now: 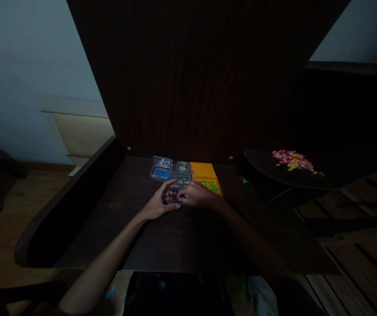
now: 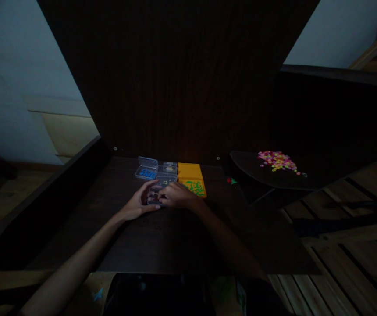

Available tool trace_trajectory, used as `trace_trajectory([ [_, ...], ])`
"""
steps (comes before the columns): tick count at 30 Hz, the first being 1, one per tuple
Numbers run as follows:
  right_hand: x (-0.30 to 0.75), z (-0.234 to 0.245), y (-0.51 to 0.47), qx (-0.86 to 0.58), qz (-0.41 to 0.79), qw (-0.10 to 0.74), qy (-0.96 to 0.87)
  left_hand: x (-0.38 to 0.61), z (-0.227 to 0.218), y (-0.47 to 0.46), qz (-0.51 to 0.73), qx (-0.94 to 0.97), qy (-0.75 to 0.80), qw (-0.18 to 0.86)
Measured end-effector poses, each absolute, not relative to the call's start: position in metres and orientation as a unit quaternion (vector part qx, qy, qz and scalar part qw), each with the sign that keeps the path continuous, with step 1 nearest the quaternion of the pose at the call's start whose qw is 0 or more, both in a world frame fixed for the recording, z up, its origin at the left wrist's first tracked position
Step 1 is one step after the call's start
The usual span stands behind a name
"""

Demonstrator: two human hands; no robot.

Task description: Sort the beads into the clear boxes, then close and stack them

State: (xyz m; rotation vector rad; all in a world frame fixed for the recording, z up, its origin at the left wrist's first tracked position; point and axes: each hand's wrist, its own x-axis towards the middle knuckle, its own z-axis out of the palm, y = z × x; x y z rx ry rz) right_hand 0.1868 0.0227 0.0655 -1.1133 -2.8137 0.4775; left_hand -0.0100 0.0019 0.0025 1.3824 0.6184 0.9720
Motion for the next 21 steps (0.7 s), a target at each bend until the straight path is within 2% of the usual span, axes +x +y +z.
trace_trajectory([
  [21, 0.1777, 0.0712, 0.0198, -0.386, 0.093, -0.010, -0.918, -0.0104, 0.0049, -0.0004, 0.408, 0.615, 0.284, 0.612],
])
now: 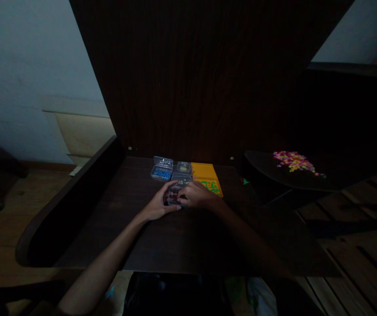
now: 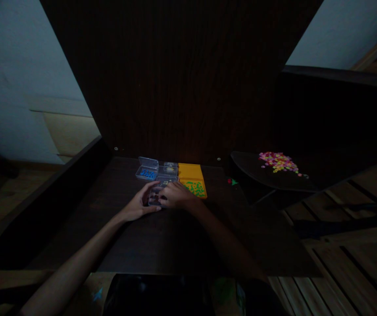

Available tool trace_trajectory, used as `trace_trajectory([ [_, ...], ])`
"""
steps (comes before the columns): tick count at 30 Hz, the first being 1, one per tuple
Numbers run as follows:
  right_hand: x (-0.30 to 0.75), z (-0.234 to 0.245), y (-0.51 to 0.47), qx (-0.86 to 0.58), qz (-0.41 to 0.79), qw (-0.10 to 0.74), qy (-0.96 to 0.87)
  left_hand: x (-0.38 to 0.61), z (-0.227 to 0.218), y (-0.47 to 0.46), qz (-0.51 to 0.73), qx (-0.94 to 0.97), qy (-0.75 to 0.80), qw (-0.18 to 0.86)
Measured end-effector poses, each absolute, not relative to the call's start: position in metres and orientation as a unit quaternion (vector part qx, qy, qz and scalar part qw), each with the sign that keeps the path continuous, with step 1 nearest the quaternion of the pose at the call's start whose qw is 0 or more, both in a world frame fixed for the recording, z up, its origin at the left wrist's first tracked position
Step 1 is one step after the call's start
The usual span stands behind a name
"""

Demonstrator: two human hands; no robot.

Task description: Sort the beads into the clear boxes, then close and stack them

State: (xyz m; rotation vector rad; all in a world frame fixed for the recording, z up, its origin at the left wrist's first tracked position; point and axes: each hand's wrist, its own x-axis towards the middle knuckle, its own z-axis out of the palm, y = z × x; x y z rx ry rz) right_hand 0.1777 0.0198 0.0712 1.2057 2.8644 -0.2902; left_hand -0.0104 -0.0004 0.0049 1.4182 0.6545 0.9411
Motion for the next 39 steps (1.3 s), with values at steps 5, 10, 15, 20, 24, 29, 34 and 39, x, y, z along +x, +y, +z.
trace_trajectory([
  [5, 0.177, 0.070, 0.020, 0.392, -0.092, 0.002, 0.915, -0.011, 0.003, 0.001, 0.403, 0.616, 0.286, 0.614],
  [10, 0.184, 0.075, 0.021, 0.395, -0.125, -0.072, 0.907, -0.011, 0.003, 0.002, 0.408, 0.620, 0.284, 0.608],
  [15, 0.209, 0.085, 0.011, 0.390, -0.214, -0.176, 0.878, -0.011, 0.002, 0.003, 0.408, 0.603, 0.291, 0.620],
  [20, 0.234, 0.074, -0.011, 0.382, -0.233, -0.158, 0.880, -0.011, -0.001, 0.003, 0.421, 0.604, 0.319, 0.597],
  [24, 0.243, 0.047, -0.025, 0.416, -0.235, -0.089, 0.874, -0.010, -0.002, 0.003, 0.420, 0.610, 0.327, 0.588],
  [29, 0.246, 0.023, -0.033, 0.429, -0.227, -0.085, 0.870, -0.010, -0.002, 0.003, 0.418, 0.612, 0.331, 0.584],
  [34, 0.243, 0.018, -0.035, 0.429, -0.226, -0.076, 0.871, -0.011, -0.004, 0.003, 0.422, 0.609, 0.327, 0.587],
  [39, 0.238, 0.016, -0.035, 0.418, -0.228, -0.066, 0.877, -0.011, -0.005, 0.003, 0.428, 0.610, 0.327, 0.581],
])
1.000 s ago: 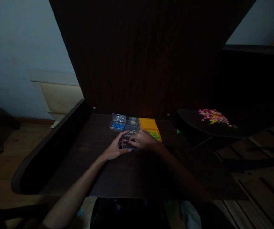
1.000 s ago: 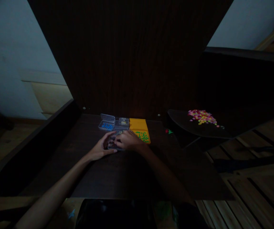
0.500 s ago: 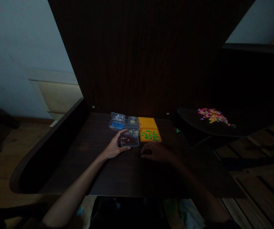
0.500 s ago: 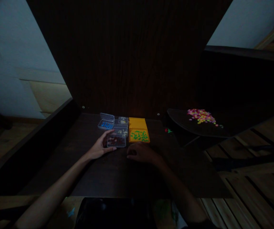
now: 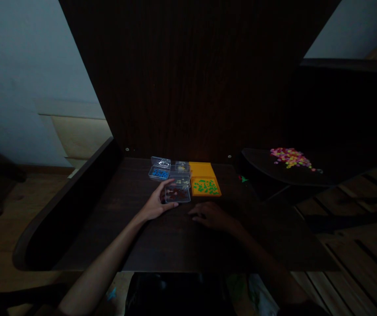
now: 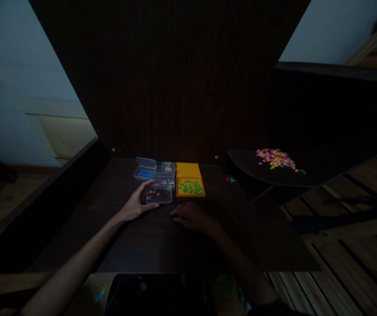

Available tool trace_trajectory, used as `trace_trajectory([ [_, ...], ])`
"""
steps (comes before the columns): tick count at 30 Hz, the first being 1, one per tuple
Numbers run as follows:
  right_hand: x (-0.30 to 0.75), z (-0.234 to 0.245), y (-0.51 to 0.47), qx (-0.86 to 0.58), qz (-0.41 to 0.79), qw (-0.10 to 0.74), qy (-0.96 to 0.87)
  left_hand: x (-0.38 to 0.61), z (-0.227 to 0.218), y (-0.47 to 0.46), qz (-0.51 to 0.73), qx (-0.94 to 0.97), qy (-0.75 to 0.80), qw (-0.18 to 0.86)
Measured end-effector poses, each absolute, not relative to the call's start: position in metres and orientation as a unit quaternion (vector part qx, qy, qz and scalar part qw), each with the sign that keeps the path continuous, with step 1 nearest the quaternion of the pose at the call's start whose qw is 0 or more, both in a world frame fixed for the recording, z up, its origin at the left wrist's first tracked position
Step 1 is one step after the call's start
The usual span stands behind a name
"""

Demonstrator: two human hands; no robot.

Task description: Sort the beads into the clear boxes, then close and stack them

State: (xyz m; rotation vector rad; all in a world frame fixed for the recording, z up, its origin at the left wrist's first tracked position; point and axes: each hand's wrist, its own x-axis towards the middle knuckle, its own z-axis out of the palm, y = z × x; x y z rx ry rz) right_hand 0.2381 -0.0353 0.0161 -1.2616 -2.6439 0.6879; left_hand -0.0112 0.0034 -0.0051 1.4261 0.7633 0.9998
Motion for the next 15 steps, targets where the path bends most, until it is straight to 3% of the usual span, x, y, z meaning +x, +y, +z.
trace_trajectory([
  [15, 0.2319, 0.0122, -0.0353, -0.396, 0.192, 0.073, -0.895, -0.0109, -0.0019, 0.0022, 0.426, 0.611, 0.323, 0.584],
])
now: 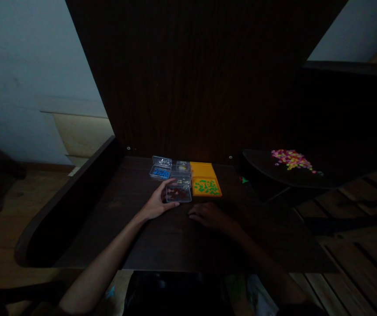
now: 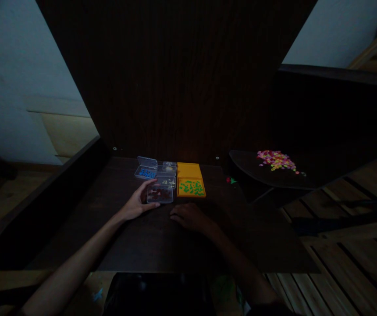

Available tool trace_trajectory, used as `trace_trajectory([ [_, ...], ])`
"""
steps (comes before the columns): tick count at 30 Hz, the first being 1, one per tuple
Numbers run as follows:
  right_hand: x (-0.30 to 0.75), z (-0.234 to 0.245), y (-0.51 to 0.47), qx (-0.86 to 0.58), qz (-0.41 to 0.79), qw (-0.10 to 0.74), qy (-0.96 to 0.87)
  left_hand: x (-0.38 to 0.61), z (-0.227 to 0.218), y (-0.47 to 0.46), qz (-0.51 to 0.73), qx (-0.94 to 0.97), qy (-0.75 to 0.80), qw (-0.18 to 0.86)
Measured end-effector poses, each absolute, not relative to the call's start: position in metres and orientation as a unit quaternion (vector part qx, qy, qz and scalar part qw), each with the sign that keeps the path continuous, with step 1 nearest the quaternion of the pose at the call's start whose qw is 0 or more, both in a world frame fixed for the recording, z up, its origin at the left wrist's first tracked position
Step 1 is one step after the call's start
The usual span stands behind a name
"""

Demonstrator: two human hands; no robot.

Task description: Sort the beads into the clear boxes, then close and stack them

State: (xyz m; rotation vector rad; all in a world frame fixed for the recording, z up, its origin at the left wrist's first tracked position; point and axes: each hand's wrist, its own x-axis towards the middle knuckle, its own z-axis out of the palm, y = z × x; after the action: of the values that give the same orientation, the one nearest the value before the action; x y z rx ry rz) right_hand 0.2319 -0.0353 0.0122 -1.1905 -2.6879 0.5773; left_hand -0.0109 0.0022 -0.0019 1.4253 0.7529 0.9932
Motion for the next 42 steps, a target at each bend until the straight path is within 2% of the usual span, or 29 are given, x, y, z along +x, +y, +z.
trace_trajectory([
  [10, 0.226, 0.011, -0.032, -0.408, 0.132, 0.057, -0.901, -0.011, -0.001, 0.002, 0.432, 0.613, 0.319, 0.579],
  [20, 0.242, 0.015, -0.037, -0.395, 0.179, 0.104, -0.895, -0.011, -0.003, 0.003, 0.433, 0.609, 0.317, 0.584],
  [27, 0.229, 0.014, -0.037, -0.400, 0.172, 0.052, -0.899, -0.011, -0.002, 0.003, 0.428, 0.612, 0.315, 0.586],
  [36, 0.227, 0.032, -0.031, -0.424, 0.220, 0.086, -0.874, -0.011, -0.002, 0.003, 0.432, 0.617, 0.317, 0.576],
  [42, 0.228, 0.024, -0.026, -0.411, 0.185, 0.052, -0.891, -0.010, 0.002, 0.002, 0.427, 0.614, 0.318, 0.582],
])
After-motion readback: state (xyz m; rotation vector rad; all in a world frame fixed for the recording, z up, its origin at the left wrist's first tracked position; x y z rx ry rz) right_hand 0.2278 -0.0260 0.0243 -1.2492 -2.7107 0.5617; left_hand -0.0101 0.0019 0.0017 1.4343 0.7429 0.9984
